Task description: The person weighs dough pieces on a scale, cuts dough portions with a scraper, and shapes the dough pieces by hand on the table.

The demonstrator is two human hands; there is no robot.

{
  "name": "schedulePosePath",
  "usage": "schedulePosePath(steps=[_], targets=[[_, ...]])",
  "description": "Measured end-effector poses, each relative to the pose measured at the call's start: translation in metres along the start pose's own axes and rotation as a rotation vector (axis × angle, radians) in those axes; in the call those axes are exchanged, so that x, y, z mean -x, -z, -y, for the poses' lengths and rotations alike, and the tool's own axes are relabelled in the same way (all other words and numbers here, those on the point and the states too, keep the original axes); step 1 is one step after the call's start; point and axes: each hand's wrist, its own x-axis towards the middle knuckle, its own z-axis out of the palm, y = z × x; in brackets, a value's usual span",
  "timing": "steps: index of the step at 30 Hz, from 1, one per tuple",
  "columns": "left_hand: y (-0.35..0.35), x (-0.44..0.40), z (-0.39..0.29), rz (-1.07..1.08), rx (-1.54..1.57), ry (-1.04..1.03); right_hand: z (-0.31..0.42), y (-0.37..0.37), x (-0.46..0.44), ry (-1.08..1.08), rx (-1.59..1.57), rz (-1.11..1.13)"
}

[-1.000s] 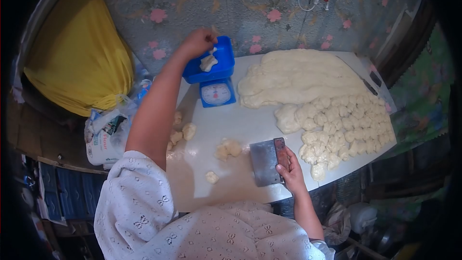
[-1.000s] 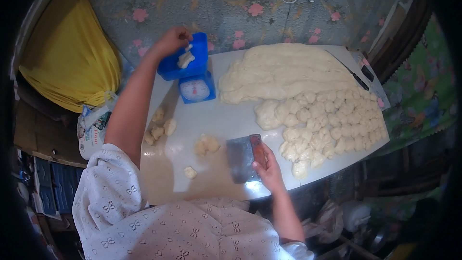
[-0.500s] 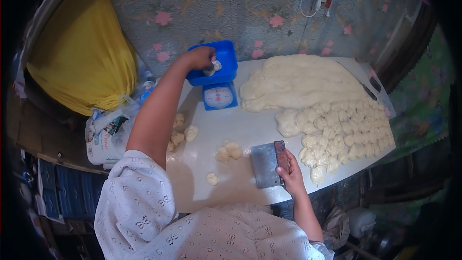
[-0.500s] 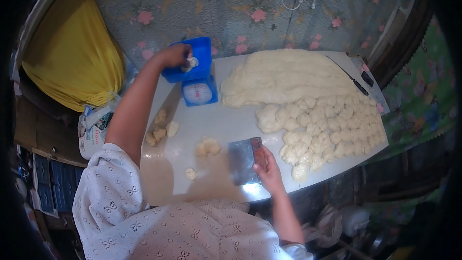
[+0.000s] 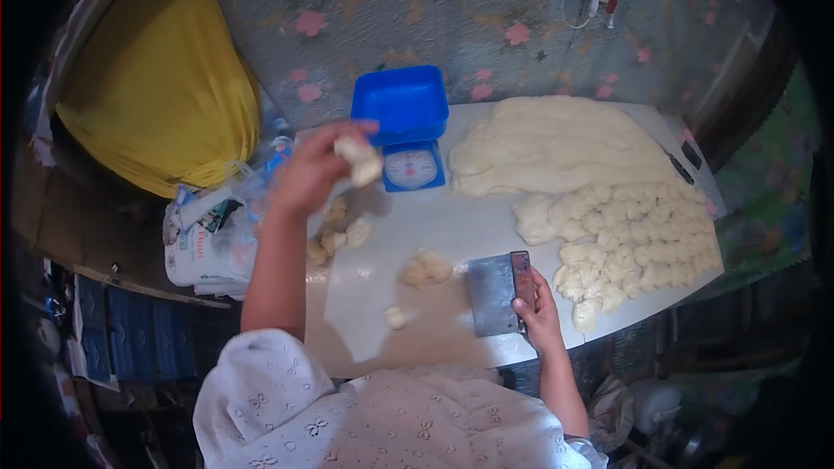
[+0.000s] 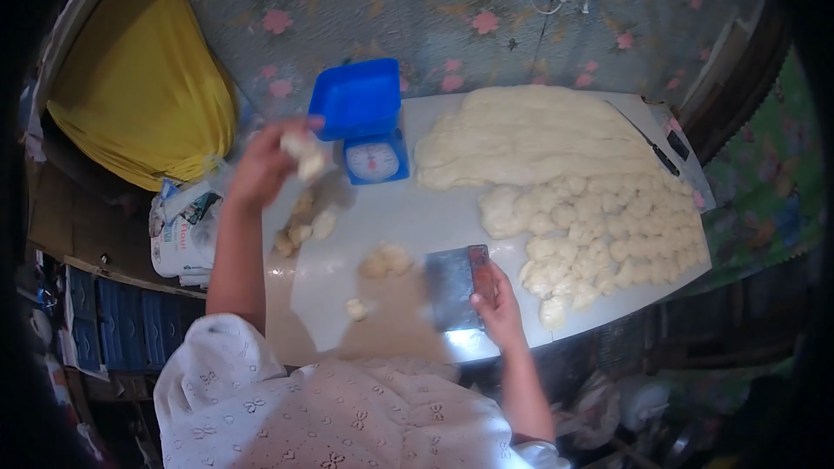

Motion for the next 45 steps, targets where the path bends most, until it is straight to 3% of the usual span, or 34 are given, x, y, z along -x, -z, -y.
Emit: schedulePosePath(steps=[4, 6, 7, 9, 13, 15, 16, 18, 20, 23, 24, 26, 27, 29, 30, 32, 33, 35, 36, 38, 39, 41, 42, 44, 45], targets=[[0.009, 0.082, 0.065, -0.057, -0.008, 0.218, -0.006, 0.001, -0.004, 0.034, -0.012, -0.027], [0.005, 0.114, 0.087, -0.167, 0.399, 0.38, -0.003, 0.002, -0.002, 0.027, 0.038, 0.005], [0.005, 0.129, 0.099, -0.174, 0.4, 0.385, -0.001, 0.001, -0.001, 0.017, 0.044, 0.0], [0.008, 0.15, 0.115, -0.128, 0.741, 0.31, -0.003, 0.003, -0.002, 0.016, 0.045, 0.004], [0.017, 0.186, 0.133, -0.17, 0.876, 0.347, -0.002, 0.001, -0.002, 0.024, 0.042, 0.002], [0.027, 0.207, 0.161, -0.212, -0.094, 0.371, -0.003, 0.001, -0.002, 0.038, 0.054, 0.011], [0.017, 0.21, 0.149, -0.214, -0.094, 0.368, -0.004, 0.0, -0.001, 0.053, 0.055, 0.004], [-0.01, 0.217, 0.116, 0.055, -1.338, 0.335, -0.006, -0.001, -0.001, 0.067, 0.054, -0.005], [-0.003, 0.218, 0.126, 0.0, -1.304, 0.388, -0.008, -0.001, -0.001, 0.106, 0.057, -0.008], [0.014, 0.205, 0.144, -0.416, -1.442, 0.492, -0.007, -0.001, -0.001, 0.109, 0.125, -0.014], [0.02, 0.202, 0.152, -0.414, -1.443, 0.492, -0.007, -0.001, -0.001, 0.109, 0.124, -0.016], [0.024, 0.195, 0.159, -0.624, -1.411, 0.347, -0.009, 0.0, -0.001, 0.105, 0.139, -0.02], [0.024, 0.198, 0.161, -0.619, -1.409, 0.342, -0.011, 0.0, 0.0, 0.108, 0.14, -0.026], [0.012, 0.203, 0.152, -0.073, -1.445, 0.252, -0.012, 0.001, 0.0, 0.12, 0.142, -0.036], [0.008, 0.205, 0.146, -0.074, -1.442, 0.25, -0.011, 0.0, 0.0, 0.122, 0.145, -0.037], [0.002, 0.207, 0.133, 0.133, -1.519, 0.31, -0.009, -0.003, 0.001, 0.124, 0.092, -0.041], [0.007, 0.205, 0.137, 0.134, -1.518, 0.309, -0.009, -0.003, 0.0, 0.124, 0.093, -0.042], [0.02, 0.197, 0.144, -0.278, -1.517, 0.348, -0.009, -0.003, 0.0, 0.135, 0.107, -0.032], [0.022, 0.195, 0.15, -0.274, -1.517, 0.347, -0.009, -0.002, 0.0, 0.135, 0.107, -0.036], [0.014, 0.183, 0.149, -0.586, -1.425, 0.093, -0.01, -0.002, -0.001, 0.122, 0.091, -0.03], [0.009, 0.179, 0.147, -0.582, -1.423, 0.091, -0.011, -0.002, -0.002, 0.122, 0.093, -0.034], [-0.012, 0.169, 0.135, -0.249, -1.298, -0.085, -0.013, -0.001, -0.002, 0.101, 0.086, -0.039], [-0.022, 0.16, 0.136, -0.249, -1.294, -0.085, -0.012, 0.0, -0.001, 0.1, 0.089, -0.041], [-0.04, 0.139, 0.137, 0.015, -1.156, -0.048, -0.011, -0.002, -0.002, 0.12, 0.076, -0.032], [-0.048, 0.129, 0.137, 0.017, -1.155, -0.05, -0.012, -0.003, -0.002, 0.122, 0.077, -0.035]])
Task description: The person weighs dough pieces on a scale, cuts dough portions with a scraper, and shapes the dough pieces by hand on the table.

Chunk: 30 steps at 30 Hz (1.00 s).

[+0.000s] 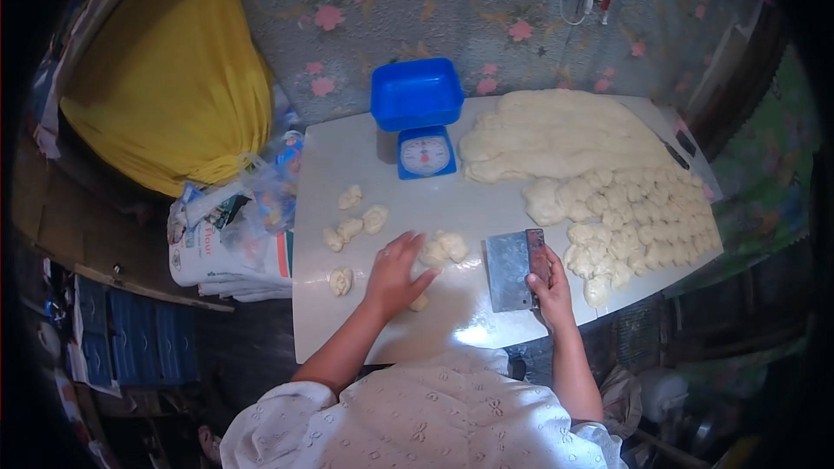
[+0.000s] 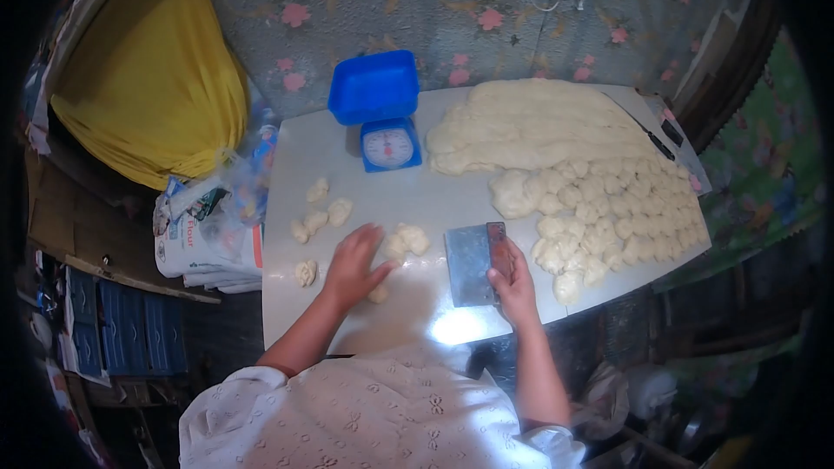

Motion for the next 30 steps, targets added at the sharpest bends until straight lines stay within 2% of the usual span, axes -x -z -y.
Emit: schedulePosePath(steps=[2, 6, 8, 9, 12, 15, 19, 21, 22, 24, 28, 30], targets=[[-0.008, -0.017, -0.009, 0.004, 0.072, -0.081, 0.0, 0.001, 0.001, -0.021, 0.004, -0.005], [-0.015, -0.03, 0.005, 0.113, 0.133, -0.071, 0.003, 0.0, 0.003, -0.023, 0.042, -0.029], [-0.004, -0.025, 0.007, 0.085, 0.361, 0.236, 0.003, 0.0, 0.003, -0.012, 0.027, -0.031], [-0.001, -0.021, 0.01, 0.089, 0.36, 0.237, 0.002, -0.001, 0.003, -0.003, 0.011, -0.028], [0.009, -0.012, 0.012, -0.001, 0.632, 0.447, 0.009, -0.003, 0.003, -0.03, -0.003, -0.014], [0.011, 0.0, 0.016, -0.078, 0.794, 0.355, 0.007, -0.001, 0.001, -0.015, 0.045, -0.016], [0.017, 0.009, 0.019, -0.007, 1.038, 0.27, 0.005, -0.001, 0.002, -0.009, 0.041, -0.03], [0.023, 0.005, 0.016, -0.02, 0.527, -0.023, 0.007, -0.002, 0.002, -0.003, 0.019, -0.022], [0.023, 0.002, 0.012, -0.018, 0.527, -0.021, 0.008, -0.002, 0.002, -0.005, 0.018, -0.023], [0.02, -0.009, -0.001, -0.056, 0.063, 0.031, 0.011, -0.003, 0.002, -0.031, 0.025, -0.011], [0.011, -0.032, -0.018, -0.063, -0.071, -0.058, 0.009, -0.003, 0.001, -0.037, 0.02, -0.023], [-0.005, -0.043, -0.015, 0.082, -0.177, -0.379, 0.011, -0.003, 0.002, -0.058, 0.02, -0.013]])
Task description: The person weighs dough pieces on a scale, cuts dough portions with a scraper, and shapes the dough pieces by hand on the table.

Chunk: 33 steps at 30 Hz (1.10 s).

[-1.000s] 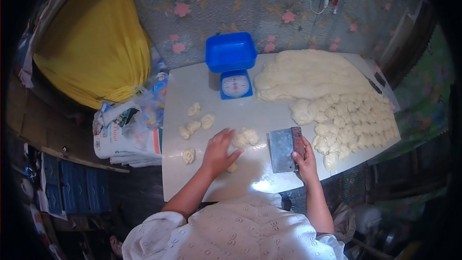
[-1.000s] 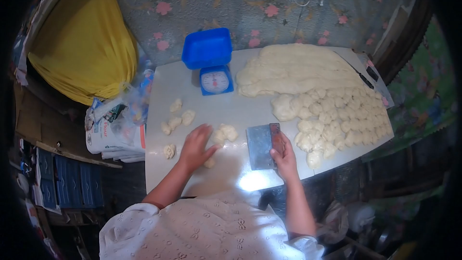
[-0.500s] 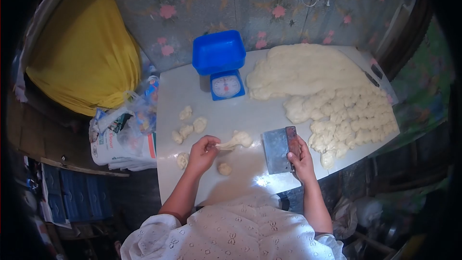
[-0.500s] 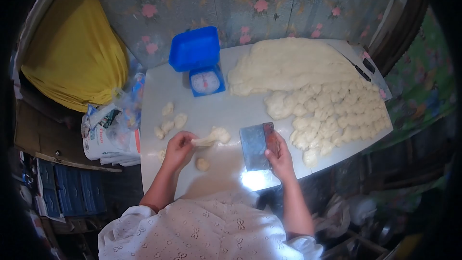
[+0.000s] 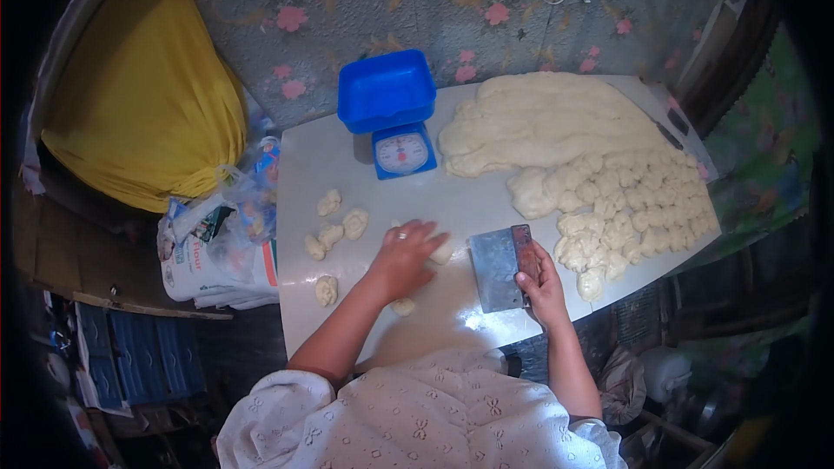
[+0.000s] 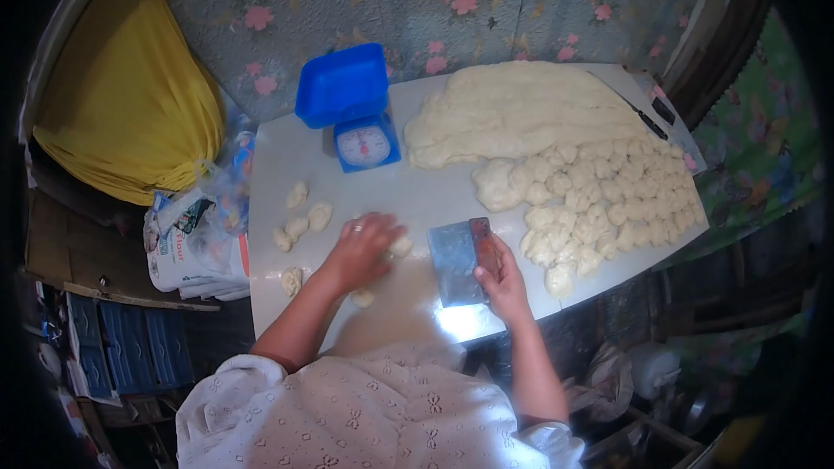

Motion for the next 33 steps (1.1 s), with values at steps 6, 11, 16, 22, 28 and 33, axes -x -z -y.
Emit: schedulePosePath(steps=[6, 11, 16, 22, 28, 33], targets=[[-0.011, -0.032, 0.024, 0.139, 0.612, 0.384, 0.0, 0.0, 0.0, -0.014, 0.01, -0.005], [0.02, -0.028, 0.021, -0.154, 0.963, 0.541, -0.002, 0.003, -0.001, 0.002, -0.003, 0.022], [0.082, -0.027, -0.01, -0.129, 0.485, 0.116, -0.001, 0.001, -0.001, 0.009, 0.002, 0.018], [0.119, -0.027, -0.034, -0.342, 0.625, 0.208, 0.025, -0.012, -0.004, -0.072, 0.393, 0.002], [0.103, -0.016, -0.057, -0.319, 0.768, 0.202, 0.058, -0.06, -0.01, 0.19, 0.706, 0.143], [0.088, -0.001, -0.05, -0.428, 1.118, 0.309, 0.046, -0.095, -0.02, 0.085, 0.433, 0.563]])
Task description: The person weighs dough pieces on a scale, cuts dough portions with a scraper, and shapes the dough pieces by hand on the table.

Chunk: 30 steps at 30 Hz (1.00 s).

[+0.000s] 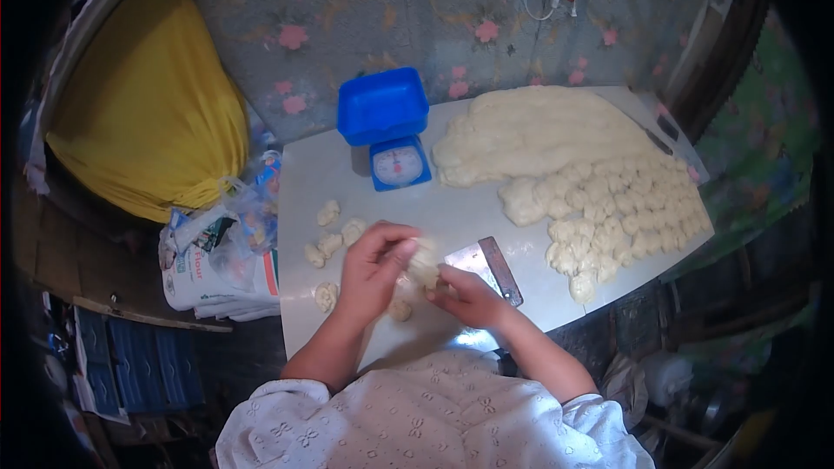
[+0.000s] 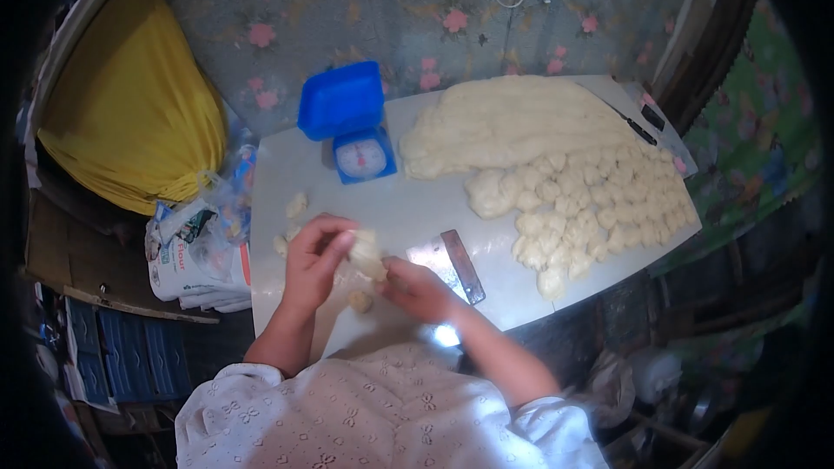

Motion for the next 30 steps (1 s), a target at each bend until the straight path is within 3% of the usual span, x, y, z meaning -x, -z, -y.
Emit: schedulePosePath(steps=[2, 4, 8, 10, 11, 13, 14, 16, 17, 19, 21, 22, 24, 26, 27, 29, 30], targets=[[0.017, 0.002, 0.003, -0.074, 0.022, -0.019, -0.008, -0.004, -0.003, -0.02, 0.01, -0.014], [0.035, 0.006, 0.005, -0.359, 0.096, -0.085, -0.019, -0.002, -0.002, -0.196, 0.137, 0.154], [0.051, 0.015, -0.001, -0.384, 0.347, -0.085, -0.02, -0.01, 0.003, -0.014, 0.358, 0.009], [0.046, 0.022, 0.004, -0.222, 0.324, -0.029, -0.003, -0.006, -0.002, 0.202, 0.284, -0.021], [0.043, 0.026, 0.01, -0.126, 0.361, 0.002, 0.003, -0.009, -0.004, 0.201, 0.288, -0.023], [0.029, 0.032, 0.019, 0.02, 0.302, -0.014, 0.011, -0.015, -0.01, 0.059, -0.43, 0.032], [0.02, 0.034, 0.024, 0.103, 0.202, -0.05, 0.012, -0.015, -0.012, 0.057, -0.428, 0.031], [0.01, 0.038, 0.026, 0.229, -0.282, -0.04, 0.014, -0.015, -0.017, -0.193, -1.303, 0.132], [0.006, 0.039, 0.027, 0.227, -0.278, -0.04, 0.015, -0.019, -0.019, -0.166, -1.198, 0.045], [0.001, 0.038, 0.029, 0.112, -0.721, -0.075, 0.011, -0.02, -0.021, -0.162, -1.18, 0.047], [0.011, 0.04, 0.041, 0.112, -0.616, -0.146, 0.012, -0.017, -0.022, -0.157, -1.165, 0.046], [0.017, 0.041, 0.044, 0.112, -0.511, -0.213, 0.021, -0.011, -0.021, -0.183, -1.206, -0.058], [0.025, 0.046, 0.045, 0.066, -0.572, -0.204, 0.024, 0.002, -0.026, -0.213, -1.24, -0.165], [0.037, 0.051, 0.047, 0.017, -0.634, -0.196, 0.022, 0.02, -0.039, 0.066, -1.306, -0.357], [0.044, 0.057, 0.051, 0.007, -0.679, -0.119, 0.026, 0.029, -0.046, 0.066, -1.301, -0.356], [0.054, 0.069, 0.056, -0.027, -0.777, -0.006, 0.041, 0.049, -0.061, 0.041, -0.927, -0.501], [0.059, 0.078, 0.061, -0.032, -0.775, -0.005, 0.049, 0.059, -0.07, 0.039, -0.924, -0.498]])
